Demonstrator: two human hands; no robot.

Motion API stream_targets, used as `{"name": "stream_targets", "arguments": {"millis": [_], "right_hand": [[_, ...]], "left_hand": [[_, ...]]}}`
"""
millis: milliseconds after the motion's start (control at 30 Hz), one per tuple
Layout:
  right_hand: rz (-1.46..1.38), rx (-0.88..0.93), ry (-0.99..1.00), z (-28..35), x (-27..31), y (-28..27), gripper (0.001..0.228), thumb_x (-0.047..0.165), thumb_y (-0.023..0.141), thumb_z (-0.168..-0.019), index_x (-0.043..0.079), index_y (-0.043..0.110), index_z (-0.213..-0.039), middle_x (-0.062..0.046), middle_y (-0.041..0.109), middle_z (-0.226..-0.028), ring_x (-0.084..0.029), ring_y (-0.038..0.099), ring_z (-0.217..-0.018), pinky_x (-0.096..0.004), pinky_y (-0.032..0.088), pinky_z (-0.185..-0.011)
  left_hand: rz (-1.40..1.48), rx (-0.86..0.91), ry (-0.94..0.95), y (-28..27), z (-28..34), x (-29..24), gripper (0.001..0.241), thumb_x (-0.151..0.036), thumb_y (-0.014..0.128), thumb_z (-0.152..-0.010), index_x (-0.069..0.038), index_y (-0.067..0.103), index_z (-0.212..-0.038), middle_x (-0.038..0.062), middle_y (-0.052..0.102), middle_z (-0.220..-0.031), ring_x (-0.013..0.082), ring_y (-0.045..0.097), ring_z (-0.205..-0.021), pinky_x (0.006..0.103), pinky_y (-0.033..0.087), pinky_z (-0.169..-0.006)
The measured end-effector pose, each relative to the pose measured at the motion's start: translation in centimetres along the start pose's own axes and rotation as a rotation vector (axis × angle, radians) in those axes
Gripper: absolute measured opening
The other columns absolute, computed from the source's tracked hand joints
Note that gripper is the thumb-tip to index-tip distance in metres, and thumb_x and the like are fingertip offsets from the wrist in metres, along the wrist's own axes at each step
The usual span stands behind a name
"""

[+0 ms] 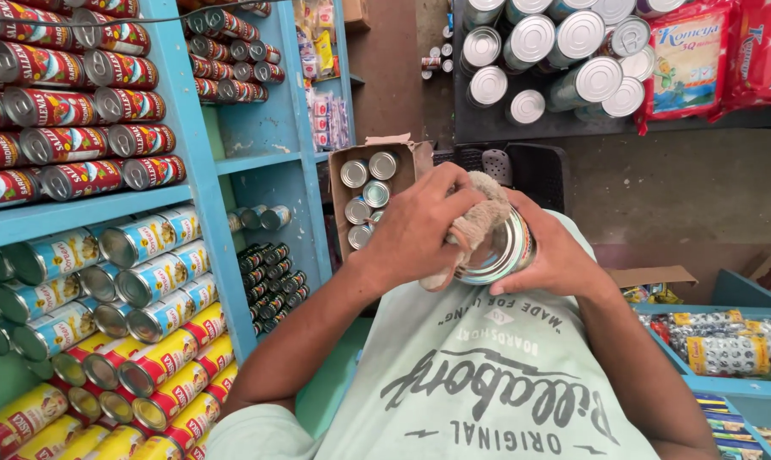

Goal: Cleaning canned food items with a cloth and placing them onto grocery store shelves.

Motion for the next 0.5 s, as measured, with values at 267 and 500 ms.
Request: {"name": "stream_targets", "arguments": {"millis": [267,500], "right_hand": [[-0.009,0.027,0.079,-0.2,-0.2,0.2,0.126,0.029,0.108,-0.036,0.011,0.052,-0.148,-0.014,0.068,-0.121,-0.024,0.064,-0.109,-0.053,0.05,-0.097],[-0.047,-0.014,0.018,-0.1,-1.0,0.1,0.121,0.038,0.104,-0.042,0.01,0.052,-0.148,-0.014,0.064,-0.131,-0.024,0.061,-0.118,-0.051,0.046,-0.104]], "left_hand": [[-0.035,0.001,0.134,0.2,-0.4,-3.0,0.031,-0.021,0.076,-0.073,-0.012,0.062,-0.099,0.006,0.049,-0.105,0.0312,0.06,-0.1,0.0419,0.055,-0.084],[0.09,0.19,0.217,-0.4,1.0,-4.0,0.022,-0.022,0.072,-0.078,-0.009,0.06,-0.091,0.008,0.049,-0.095,0.0343,0.06,-0.092,0.0449,0.053,-0.074]]}}
Point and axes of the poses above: each hand's wrist, its own z-axis away from the middle knuckle, its own y-axis out of the palm, x = y × z, the point moved 7 cm from there along -z, towards the middle knuckle
